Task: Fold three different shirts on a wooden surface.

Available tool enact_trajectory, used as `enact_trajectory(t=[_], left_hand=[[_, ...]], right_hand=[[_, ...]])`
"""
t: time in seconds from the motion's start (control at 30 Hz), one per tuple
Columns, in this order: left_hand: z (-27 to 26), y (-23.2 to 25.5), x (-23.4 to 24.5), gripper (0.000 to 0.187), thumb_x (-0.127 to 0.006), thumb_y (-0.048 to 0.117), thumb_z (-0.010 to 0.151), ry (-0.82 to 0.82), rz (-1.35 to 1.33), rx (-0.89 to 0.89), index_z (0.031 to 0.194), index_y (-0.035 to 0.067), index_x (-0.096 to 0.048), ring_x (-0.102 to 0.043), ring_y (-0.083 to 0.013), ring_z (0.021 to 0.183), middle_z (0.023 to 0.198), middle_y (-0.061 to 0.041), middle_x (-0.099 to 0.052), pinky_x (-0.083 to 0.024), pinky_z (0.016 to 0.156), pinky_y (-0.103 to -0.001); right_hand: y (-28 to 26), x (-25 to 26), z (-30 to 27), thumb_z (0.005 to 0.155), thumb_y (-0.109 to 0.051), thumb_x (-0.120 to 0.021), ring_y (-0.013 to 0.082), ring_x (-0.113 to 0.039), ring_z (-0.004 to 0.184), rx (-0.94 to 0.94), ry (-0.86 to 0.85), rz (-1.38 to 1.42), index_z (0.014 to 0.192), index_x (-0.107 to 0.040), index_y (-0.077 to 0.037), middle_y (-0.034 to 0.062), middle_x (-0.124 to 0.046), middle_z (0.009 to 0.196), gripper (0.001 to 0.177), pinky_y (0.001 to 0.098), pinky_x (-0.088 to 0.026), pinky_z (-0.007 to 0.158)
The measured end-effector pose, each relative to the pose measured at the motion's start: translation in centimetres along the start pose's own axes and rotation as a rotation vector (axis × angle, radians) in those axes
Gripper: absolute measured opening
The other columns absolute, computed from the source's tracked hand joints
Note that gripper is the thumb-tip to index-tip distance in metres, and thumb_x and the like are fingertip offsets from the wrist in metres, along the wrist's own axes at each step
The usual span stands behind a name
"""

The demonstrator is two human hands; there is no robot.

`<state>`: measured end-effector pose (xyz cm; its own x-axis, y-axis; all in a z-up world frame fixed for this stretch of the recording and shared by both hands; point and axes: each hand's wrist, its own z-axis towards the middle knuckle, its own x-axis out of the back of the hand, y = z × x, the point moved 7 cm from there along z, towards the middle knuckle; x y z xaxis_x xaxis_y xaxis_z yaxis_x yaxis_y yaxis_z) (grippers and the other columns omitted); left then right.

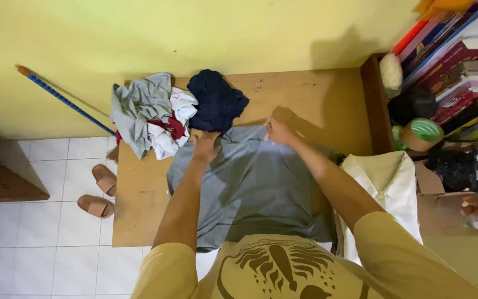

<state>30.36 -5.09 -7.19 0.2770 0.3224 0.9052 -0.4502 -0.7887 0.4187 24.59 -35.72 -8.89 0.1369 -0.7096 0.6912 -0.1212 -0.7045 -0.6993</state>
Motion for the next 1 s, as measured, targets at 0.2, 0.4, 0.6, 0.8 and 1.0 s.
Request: enact_trajectory(t=[0.2,0.4,0.6,0.8,1.0], left_hand=[[3.2,-0.9,-0.5,0.031,-0.072,0.032,0.091,-0.05,0.06,0.038,0.117,0.016,-0.069,-0.066,-0.0335,0.114,0.116,-0.014,-0.073,-0.047,0.103,-0.05],[2.5,-3.8,3.7,0.021,-0.062,0.016,0.097,0.344,-0.509,0.301,0.117,0.007,-0.064,-0.074,-0.0377,0.092,0.097,-0.018,-0.074,-0.056,0.087,-0.045],[-4.8,-1.7,5.0,0.063,-0.069,0.003,0.083,0.534,-0.235,0.044,0.142,-0.005,-0.049,-0.057,-0.0423,0.122,0.135,-0.028,-0.058,-0.047,0.103,-0.047],[-10.4,-3.1,5.0,0.075,-0.081,0.032,0.07,0.535,0.068,0.516,0.128,-0.005,-0.052,-0.052,-0.0478,0.122,0.129,-0.029,-0.057,-0.038,0.095,-0.059],[-9.0,-12.0,0.2,0.037,-0.066,0.022,0.084,0.238,0.026,0.557,0.119,0.008,-0.067,-0.066,-0.0424,0.103,0.114,-0.023,-0.068,-0.052,0.09,-0.051]], right_hand=[[-8.9,8.4,-1.8,0.108,-0.024,-0.053,0.0272,-0.072,0.081,0.105,0.175,0.251,0.115,-0.051,-0.005,0.0151,-0.066,0.092,0.02,0.0427,-0.056,0.073],[-7.6,9.9,-3.7,0.1,-0.016,-0.063,0.0417,-0.061,0.115,0.347,0.224,0.09,0.129,-0.051,-0.007,0.0219,-0.061,0.116,0.033,0.0489,-0.048,0.099],[-3.9,8.0,-7.8,0.071,-0.021,-0.082,0.043,-0.062,0.112,0.15,0.101,-0.514,0.122,-0.06,-0.001,0.0255,-0.064,0.12,0.059,0.051,-0.051,0.097],[1.4,10.6,-10.2,0.079,-0.02,-0.078,0.0351,-0.066,0.112,-0.111,-0.032,-0.529,0.113,-0.065,-0.008,0.0165,-0.069,0.117,0.039,0.0474,-0.054,0.095],[6.5,14.0,-5.9,0.086,-0.022,-0.071,0.0333,-0.066,0.111,-0.177,0.081,-0.059,0.123,-0.054,-0.008,0.0155,-0.065,0.122,0.043,0.0454,-0.054,0.09]])
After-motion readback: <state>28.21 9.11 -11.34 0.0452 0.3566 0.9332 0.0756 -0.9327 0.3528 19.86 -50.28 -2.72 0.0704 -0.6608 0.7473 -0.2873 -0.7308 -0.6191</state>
